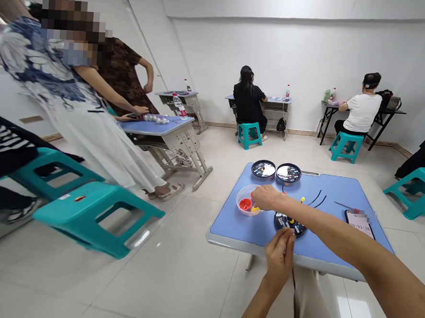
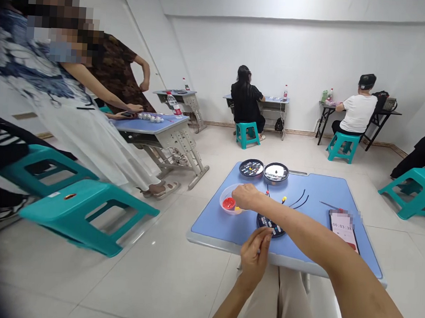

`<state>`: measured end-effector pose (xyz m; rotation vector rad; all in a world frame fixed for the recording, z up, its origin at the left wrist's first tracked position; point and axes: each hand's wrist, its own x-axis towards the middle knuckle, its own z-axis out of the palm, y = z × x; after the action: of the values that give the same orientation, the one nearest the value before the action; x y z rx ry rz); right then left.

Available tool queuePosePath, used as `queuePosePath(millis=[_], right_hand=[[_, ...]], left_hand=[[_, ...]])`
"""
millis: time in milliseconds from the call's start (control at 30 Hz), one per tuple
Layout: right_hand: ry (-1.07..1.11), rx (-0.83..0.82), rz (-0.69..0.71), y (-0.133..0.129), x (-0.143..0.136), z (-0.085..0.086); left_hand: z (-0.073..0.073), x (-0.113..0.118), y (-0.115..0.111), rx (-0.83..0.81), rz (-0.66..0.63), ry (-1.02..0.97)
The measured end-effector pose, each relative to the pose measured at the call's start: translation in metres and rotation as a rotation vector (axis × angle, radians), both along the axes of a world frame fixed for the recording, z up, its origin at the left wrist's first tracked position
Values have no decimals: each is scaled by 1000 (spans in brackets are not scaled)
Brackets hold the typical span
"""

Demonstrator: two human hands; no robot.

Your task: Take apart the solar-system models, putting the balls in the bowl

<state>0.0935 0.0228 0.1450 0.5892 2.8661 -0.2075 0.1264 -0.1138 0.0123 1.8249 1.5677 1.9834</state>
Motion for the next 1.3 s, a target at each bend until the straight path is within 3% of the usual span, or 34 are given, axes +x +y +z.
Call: queuePosePath(millis=[133,267,367,500,733,1033,1300], right_hand=[[50,55,-118,6,28,27],[215,73,-232,20,85,53],[198,30,-283,28,126,53],[127,-57,-314,34,157,33],[199,-35,-202,35,160,7],[235,-83,-177,44,162,-3],[206,-66,-123,37,160,1]], left_hand=[[7,-7,5,-25,52,-97],[10,-2,16,-96,151,-156],[11,6,29,-111,183,-129],[13,17,49,-90,266,-29],[16,26,70,-253,368,57],[29,28,80,-318,413,96],[28,23,82,-288,386,142]])
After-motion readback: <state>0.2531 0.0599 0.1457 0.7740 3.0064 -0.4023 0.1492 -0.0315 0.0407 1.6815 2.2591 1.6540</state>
